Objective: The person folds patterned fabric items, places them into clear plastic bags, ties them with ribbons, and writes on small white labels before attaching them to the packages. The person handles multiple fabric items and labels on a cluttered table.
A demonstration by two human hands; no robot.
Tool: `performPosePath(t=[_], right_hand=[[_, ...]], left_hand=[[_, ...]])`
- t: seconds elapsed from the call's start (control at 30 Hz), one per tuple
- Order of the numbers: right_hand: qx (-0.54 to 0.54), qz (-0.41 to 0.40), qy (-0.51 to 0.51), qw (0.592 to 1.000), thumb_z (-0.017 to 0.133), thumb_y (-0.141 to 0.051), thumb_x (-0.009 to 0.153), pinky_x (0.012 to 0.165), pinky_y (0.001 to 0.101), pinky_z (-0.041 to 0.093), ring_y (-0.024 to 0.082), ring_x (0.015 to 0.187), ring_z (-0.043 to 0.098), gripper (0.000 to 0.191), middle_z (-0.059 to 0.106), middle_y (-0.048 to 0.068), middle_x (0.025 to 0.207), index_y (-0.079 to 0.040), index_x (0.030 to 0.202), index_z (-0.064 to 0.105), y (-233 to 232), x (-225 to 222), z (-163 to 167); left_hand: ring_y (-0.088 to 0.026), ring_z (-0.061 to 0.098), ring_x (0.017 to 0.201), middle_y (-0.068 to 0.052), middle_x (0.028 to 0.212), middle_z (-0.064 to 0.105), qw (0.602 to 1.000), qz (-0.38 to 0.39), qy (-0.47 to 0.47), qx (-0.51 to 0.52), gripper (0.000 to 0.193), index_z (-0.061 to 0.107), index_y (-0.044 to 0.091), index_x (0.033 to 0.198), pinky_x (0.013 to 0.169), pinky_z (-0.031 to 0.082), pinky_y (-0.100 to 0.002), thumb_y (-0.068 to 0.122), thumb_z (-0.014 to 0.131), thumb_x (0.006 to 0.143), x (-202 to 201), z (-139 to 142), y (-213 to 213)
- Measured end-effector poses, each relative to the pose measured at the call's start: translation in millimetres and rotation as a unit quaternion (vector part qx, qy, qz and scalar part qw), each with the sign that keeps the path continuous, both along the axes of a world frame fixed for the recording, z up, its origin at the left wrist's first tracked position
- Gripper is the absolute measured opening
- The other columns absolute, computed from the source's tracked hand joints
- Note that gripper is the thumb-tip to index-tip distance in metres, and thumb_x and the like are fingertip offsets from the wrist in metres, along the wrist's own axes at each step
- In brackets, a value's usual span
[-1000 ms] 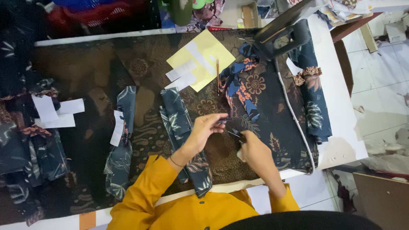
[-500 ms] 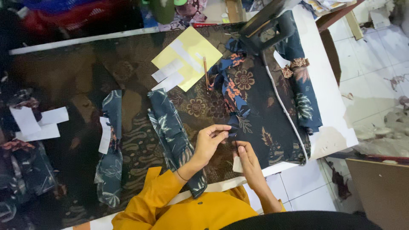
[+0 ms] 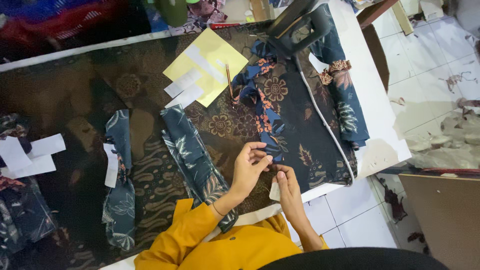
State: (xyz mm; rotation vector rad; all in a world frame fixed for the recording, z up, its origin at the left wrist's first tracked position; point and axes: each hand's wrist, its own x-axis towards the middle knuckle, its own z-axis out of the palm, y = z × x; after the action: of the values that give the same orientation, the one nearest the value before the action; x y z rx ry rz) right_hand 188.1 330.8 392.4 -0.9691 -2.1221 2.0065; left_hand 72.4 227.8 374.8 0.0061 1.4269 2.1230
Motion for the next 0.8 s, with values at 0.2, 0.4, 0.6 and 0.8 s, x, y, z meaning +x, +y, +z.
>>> performPosePath(t=[0.2, 0.4, 0.6, 0.8], right_hand=[[-0.061, -0.019, 0.006, 0.998, 0.045, -0.03, 0.108, 0.056, 0.0206, 0.041, 0.003, 0.066, 0.048, 0.03, 0.057, -0.002, 0.083, -0.005, 0.119, 0.057, 8.0, -4.3, -0.8], [-0.102, -0.041, -0.01, 0.994, 0.046, -0.032, 0.107, 0.049, 0.0198, 0.036, 0.002, 0.059, 0.045, 0.028, 0.055, -0.004, 0.077, -0.007, 0.112, 0.059, 7.2, -7.8, -0.6], [-0.084, -0.033, 0.001, 0.996, 0.049, -0.031, 0.107, 0.051, 0.0201, 0.036, 0.002, 0.06, 0.045, 0.025, 0.055, -0.004, 0.076, -0.008, 0.102, 0.058, 13.7, -6.8, -12.0], [-0.057, -0.017, 0.024, 0.998, 0.053, -0.027, 0.108, 0.057, 0.0202, 0.039, 0.002, 0.067, 0.048, 0.023, 0.058, -0.003, 0.081, -0.005, 0.104, 0.059, 17.4, -15.8, -16.6]], left_hand=[[-0.015, 0.073, 0.085, -0.01, 0.093, 0.07, 1.0, -0.001, -0.005, 0.014, 0.04, 0.054, -0.003, 0.126, 0.075, 0.061, -0.028, -0.005, 0.071, 0.089, 1.9, 3.0, 0.3], [-0.015, 0.073, 0.085, -0.01, 0.092, 0.069, 1.0, 0.002, -0.016, 0.026, 0.042, 0.052, -0.003, 0.126, 0.079, 0.061, -0.027, -0.006, 0.071, 0.089, 3.8, 2.5, 0.8], [-0.017, 0.074, 0.084, -0.012, 0.091, 0.069, 0.999, 0.005, -0.014, 0.032, 0.039, 0.048, -0.002, 0.119, 0.079, 0.061, -0.028, -0.007, 0.072, 0.088, 4.9, -3.2, -0.1], [-0.02, 0.074, 0.085, -0.012, 0.094, 0.067, 0.993, 0.024, -0.071, 0.087, 0.036, 0.047, -0.004, 0.116, 0.081, 0.064, -0.033, -0.006, 0.071, 0.09, -0.6, -11.9, 1.3]])
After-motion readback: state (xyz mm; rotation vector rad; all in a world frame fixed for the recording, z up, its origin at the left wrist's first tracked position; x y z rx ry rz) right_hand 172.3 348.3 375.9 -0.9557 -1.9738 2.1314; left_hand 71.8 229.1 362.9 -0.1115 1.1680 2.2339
